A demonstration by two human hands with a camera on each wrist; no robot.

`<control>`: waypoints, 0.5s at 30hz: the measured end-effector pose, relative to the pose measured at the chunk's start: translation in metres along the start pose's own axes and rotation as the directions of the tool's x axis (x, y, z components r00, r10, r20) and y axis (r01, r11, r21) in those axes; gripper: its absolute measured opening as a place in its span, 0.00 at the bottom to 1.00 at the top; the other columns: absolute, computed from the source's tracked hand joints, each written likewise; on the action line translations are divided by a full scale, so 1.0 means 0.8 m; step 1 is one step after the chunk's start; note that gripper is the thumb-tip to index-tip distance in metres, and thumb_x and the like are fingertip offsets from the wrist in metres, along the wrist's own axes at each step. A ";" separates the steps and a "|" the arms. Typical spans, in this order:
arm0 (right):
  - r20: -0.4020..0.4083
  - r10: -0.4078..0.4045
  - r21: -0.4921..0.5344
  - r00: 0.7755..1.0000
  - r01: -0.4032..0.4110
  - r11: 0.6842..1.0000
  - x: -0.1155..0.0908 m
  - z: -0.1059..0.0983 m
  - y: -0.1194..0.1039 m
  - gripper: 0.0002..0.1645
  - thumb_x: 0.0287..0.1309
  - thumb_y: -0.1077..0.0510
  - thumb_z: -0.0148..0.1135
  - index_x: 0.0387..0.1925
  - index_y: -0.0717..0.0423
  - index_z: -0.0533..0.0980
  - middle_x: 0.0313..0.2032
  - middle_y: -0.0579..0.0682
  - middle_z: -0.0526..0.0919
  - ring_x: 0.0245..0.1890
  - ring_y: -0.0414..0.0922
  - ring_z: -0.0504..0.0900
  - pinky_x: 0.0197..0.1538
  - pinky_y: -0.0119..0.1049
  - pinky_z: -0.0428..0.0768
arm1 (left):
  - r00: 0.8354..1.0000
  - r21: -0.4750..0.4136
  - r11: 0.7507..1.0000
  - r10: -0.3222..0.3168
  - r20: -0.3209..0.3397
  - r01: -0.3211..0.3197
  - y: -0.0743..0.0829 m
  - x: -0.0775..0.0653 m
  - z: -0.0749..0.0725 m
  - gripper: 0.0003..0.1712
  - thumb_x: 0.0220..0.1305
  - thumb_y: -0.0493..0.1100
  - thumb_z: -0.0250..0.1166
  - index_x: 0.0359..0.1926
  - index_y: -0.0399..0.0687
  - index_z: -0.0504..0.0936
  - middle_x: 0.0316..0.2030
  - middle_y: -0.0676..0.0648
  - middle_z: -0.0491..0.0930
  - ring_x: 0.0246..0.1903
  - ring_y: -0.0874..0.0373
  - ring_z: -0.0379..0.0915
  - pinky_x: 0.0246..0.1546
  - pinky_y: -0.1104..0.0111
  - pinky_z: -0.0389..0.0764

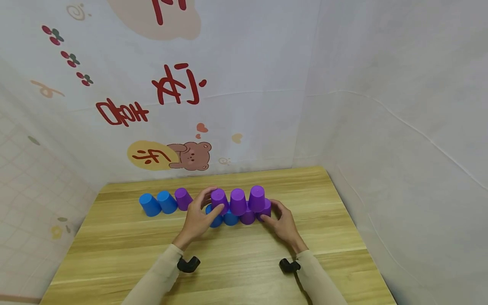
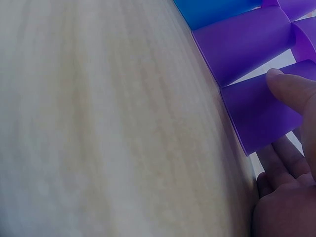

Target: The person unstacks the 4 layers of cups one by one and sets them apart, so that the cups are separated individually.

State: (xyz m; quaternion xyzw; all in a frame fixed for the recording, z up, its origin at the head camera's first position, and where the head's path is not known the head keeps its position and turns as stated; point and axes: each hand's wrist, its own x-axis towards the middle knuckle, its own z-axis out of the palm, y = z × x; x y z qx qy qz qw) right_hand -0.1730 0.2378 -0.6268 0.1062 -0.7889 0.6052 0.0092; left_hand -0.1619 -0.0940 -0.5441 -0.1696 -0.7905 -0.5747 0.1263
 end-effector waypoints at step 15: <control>0.014 -0.001 0.021 1.000 0.001 1.000 0.003 -0.002 -0.002 0.38 0.66 0.64 0.81 0.74 0.59 0.77 0.74 0.64 0.82 0.71 0.24 0.76 0.76 0.16 0.72 | 0.999 -0.004 0.999 -0.032 -0.028 0.032 0.016 0.006 -0.014 0.32 0.72 0.39 0.79 0.74 0.49 0.80 0.66 0.45 0.87 0.66 0.46 0.87 0.73 0.51 0.88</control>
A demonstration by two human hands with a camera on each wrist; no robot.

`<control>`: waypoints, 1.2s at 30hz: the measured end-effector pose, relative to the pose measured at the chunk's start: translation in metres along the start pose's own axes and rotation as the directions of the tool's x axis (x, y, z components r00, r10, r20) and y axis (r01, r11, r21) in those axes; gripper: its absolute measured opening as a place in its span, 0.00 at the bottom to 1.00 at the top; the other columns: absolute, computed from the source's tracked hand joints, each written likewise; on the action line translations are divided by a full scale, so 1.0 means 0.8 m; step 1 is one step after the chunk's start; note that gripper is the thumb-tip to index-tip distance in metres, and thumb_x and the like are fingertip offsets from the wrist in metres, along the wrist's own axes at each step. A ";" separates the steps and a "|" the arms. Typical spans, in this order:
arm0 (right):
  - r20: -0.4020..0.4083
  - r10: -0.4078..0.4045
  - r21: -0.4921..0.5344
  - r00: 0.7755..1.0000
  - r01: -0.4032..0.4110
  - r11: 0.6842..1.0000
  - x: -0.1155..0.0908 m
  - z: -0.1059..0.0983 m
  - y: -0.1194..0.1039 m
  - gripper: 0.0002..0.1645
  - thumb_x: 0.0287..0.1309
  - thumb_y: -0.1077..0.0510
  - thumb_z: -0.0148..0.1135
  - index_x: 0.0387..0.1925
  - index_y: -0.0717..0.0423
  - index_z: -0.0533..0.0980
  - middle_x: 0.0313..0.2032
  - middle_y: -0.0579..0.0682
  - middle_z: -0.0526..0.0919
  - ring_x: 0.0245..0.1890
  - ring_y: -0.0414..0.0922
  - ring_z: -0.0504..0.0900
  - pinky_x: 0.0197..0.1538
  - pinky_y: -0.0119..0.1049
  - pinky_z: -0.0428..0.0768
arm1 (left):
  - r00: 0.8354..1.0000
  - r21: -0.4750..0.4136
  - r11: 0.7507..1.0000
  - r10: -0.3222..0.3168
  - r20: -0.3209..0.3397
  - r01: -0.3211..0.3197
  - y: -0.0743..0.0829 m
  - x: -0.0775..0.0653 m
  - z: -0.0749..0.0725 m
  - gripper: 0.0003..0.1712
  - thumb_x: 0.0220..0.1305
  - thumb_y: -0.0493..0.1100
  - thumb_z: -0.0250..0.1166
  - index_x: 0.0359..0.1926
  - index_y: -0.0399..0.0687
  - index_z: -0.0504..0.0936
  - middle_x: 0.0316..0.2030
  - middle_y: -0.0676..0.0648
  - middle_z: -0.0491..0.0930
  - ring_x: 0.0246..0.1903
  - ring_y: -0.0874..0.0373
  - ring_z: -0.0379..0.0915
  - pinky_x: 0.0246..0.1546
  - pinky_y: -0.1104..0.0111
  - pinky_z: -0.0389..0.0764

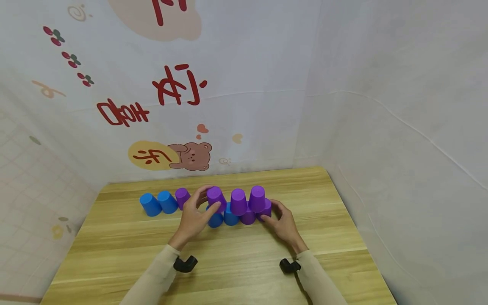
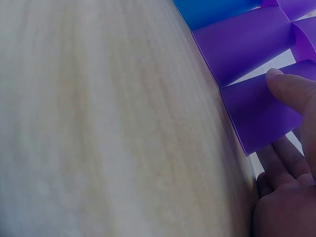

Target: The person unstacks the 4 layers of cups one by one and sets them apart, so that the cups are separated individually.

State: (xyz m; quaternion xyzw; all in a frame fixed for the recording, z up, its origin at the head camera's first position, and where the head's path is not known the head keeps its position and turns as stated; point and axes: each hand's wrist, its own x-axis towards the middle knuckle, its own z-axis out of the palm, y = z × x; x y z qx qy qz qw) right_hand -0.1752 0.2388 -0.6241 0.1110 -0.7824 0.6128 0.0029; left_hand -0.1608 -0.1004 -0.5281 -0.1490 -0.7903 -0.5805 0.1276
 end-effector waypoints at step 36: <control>0.001 0.021 -0.017 1.000 -0.021 1.000 -0.002 0.001 0.001 0.38 0.67 0.62 0.81 0.75 0.57 0.76 0.74 0.62 0.82 0.80 0.62 0.76 0.77 0.17 0.71 | 0.965 0.034 0.998 -0.036 -0.259 0.047 0.012 0.007 -0.137 0.35 0.74 0.34 0.76 0.77 0.45 0.76 0.67 0.42 0.85 0.64 0.74 0.80 0.70 0.86 0.78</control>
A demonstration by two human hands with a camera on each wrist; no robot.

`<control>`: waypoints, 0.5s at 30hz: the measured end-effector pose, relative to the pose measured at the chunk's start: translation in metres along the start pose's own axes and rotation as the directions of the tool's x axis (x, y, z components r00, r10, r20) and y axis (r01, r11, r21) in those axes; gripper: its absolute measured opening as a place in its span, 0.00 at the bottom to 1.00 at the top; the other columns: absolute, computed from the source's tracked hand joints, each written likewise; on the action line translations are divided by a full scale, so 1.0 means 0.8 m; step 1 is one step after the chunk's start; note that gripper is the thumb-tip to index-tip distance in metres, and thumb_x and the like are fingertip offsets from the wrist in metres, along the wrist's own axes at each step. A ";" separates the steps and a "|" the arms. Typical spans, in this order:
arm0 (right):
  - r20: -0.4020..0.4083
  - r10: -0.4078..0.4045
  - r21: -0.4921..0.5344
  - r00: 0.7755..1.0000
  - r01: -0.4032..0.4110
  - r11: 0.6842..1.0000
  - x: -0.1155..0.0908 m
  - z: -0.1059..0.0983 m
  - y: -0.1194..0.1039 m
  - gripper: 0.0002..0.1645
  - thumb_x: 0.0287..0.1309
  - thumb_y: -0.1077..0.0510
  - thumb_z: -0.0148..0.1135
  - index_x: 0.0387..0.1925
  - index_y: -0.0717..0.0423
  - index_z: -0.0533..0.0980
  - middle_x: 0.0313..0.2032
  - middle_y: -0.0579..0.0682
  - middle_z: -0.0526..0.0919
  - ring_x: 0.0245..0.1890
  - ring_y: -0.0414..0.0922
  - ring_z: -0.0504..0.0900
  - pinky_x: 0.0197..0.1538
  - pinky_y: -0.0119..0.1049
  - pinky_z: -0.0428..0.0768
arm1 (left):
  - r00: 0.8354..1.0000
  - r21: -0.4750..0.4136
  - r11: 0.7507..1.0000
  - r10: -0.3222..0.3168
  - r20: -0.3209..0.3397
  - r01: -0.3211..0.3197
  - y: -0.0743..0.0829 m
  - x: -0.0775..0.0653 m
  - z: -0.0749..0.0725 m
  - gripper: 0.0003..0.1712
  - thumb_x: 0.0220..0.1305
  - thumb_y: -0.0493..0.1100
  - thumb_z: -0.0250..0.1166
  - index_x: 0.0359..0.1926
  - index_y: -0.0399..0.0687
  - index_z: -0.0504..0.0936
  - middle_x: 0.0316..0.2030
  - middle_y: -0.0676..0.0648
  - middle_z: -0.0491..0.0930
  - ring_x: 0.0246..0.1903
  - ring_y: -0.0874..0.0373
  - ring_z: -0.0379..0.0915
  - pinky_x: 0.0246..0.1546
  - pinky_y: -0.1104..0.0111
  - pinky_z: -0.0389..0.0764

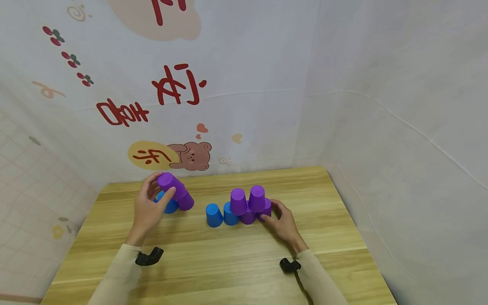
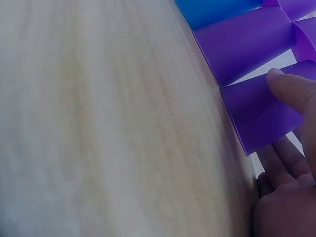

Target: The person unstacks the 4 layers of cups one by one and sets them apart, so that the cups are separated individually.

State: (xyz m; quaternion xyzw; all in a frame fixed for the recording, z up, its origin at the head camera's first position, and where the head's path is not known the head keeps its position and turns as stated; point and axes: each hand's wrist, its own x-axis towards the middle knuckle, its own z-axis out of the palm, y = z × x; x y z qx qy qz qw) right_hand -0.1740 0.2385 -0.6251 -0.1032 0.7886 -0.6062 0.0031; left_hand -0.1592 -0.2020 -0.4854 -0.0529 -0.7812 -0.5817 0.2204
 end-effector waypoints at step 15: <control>-0.006 -0.001 -0.007 1.000 0.001 1.000 0.000 0.000 0.005 0.38 0.66 0.62 0.81 0.75 0.56 0.77 0.74 0.62 0.83 0.80 0.59 0.78 0.77 0.17 0.71 | 0.988 0.092 0.996 0.014 -0.156 0.000 -0.007 0.017 -0.065 0.36 0.73 0.31 0.75 0.78 0.41 0.75 0.68 0.50 0.81 0.62 0.77 0.79 0.66 0.89 0.78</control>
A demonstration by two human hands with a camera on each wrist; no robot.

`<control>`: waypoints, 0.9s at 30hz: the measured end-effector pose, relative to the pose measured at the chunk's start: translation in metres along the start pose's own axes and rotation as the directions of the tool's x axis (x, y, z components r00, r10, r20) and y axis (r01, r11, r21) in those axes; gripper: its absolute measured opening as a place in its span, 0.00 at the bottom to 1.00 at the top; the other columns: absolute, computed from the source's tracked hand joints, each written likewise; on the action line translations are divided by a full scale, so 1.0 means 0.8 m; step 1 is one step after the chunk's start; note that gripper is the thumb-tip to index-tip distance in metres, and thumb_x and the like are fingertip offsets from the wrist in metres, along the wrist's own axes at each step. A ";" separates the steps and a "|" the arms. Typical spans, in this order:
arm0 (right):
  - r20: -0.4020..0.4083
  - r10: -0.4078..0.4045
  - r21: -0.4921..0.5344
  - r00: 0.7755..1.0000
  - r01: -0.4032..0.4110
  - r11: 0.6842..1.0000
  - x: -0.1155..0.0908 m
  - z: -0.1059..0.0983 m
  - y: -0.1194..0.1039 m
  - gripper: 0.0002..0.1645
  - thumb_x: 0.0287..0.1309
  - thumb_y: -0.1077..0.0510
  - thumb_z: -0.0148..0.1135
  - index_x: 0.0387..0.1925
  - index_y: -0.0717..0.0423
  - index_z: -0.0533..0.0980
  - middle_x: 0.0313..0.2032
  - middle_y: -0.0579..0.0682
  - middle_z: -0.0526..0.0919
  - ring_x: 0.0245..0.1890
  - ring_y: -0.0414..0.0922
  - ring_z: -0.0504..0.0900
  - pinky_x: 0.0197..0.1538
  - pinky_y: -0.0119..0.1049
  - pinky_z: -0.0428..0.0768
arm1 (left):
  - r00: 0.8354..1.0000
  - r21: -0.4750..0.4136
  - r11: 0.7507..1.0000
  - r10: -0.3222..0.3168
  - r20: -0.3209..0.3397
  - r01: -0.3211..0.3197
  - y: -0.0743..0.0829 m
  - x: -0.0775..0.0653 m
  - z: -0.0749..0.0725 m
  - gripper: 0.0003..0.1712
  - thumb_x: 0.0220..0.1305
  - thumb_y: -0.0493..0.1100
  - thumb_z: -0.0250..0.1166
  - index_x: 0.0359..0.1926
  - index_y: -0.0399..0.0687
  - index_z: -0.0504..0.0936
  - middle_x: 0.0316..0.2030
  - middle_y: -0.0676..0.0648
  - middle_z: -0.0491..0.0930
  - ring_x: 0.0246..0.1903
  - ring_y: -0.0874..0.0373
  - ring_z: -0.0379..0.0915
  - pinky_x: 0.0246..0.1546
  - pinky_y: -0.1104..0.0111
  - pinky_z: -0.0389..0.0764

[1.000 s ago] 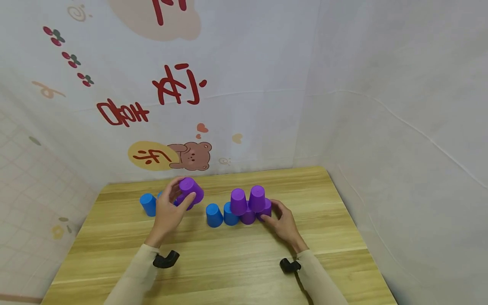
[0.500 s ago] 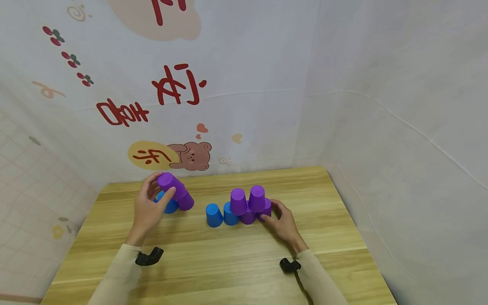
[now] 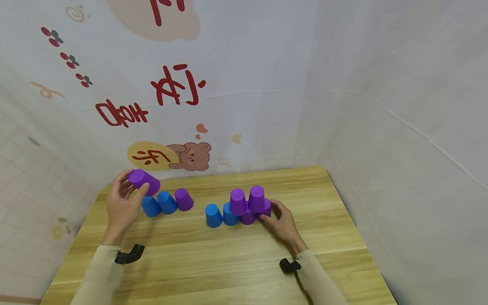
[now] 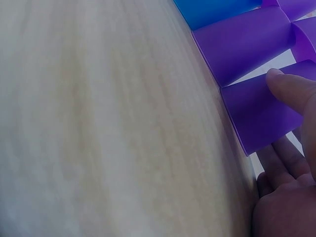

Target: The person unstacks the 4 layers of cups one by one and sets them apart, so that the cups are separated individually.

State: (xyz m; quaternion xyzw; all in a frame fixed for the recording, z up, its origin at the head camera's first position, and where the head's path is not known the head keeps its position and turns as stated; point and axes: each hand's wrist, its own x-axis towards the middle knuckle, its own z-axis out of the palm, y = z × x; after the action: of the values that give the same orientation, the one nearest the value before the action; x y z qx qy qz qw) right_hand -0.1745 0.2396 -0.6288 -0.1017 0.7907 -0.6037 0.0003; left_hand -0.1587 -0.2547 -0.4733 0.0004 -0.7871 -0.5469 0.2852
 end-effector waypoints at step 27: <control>-0.002 -0.001 -0.017 1.000 0.001 1.000 -0.003 -0.001 -0.003 0.37 0.67 0.60 0.82 0.74 0.55 0.78 0.73 0.59 0.84 0.72 0.27 0.78 0.76 0.17 0.72 | 0.968 0.008 0.975 -0.217 -0.123 0.220 -0.031 0.018 -0.063 0.39 0.76 0.37 0.74 0.83 0.50 0.72 0.71 0.51 0.78 0.66 0.69 0.80 0.65 0.86 0.81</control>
State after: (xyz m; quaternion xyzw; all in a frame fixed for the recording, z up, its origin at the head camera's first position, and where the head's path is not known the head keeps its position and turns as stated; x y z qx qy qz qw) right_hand -0.1714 0.2400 -0.6264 -0.1015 0.7956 -0.5973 -0.0019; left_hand -0.1557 -0.3121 -0.4761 0.1235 -0.7694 -0.5654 0.2705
